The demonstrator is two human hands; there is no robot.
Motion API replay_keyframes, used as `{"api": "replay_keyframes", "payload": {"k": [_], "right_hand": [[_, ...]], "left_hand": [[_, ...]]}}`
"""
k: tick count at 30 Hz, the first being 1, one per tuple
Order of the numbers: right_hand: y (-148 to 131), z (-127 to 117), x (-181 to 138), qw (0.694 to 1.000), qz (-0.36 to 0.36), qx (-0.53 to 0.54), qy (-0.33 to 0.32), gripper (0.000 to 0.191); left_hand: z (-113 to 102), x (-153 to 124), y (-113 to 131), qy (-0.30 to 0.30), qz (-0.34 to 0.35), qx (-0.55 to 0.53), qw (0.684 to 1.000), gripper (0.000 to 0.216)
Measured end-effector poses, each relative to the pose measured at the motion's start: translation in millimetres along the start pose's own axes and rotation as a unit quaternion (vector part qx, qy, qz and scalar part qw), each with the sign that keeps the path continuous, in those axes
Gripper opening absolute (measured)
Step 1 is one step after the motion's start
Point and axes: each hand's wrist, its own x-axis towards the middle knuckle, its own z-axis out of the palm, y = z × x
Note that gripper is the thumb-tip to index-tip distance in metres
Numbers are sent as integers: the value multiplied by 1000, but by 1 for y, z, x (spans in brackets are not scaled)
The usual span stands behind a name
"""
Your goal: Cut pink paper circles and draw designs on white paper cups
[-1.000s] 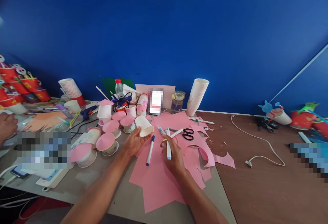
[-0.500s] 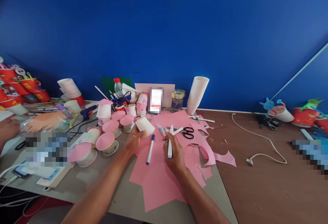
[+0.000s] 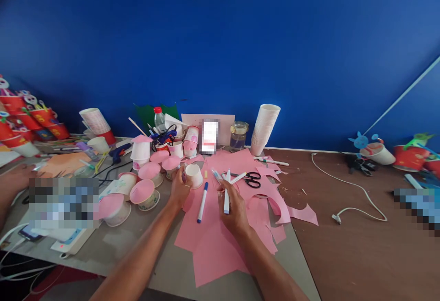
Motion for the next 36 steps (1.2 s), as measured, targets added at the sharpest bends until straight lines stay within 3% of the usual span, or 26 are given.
{"api": "replay_keyframes", "payload": {"k": [4,8,13,18,21,25,36], "right_hand": [[-1,0,-1,1000,3,18,13,24],[-4,2,-5,998,-1,54,14,27],[-7,1,-9,993,-39,110,-7,30],[-16,-4,-5,988,-114,98,-25,33],[-25,-6,-4,984,-157,81,-30,32],[-31,-7,-3,984,-165,68,-20,35],[-26,-5,-1,981,-186,40,-36,40]], "left_hand": [[-5,-4,15,20,101,132,986,48],[-9,-13,30,40,188,63,979,31],[1,-26,39,-34,84,-122,988,29],[9,-32,47,-146,-50,-329,931,35],[10,-34,47,-203,-105,-352,908,30],[10,-35,45,-234,-125,-365,893,26],[13,-38,49,-235,-155,-372,885,22]]}}
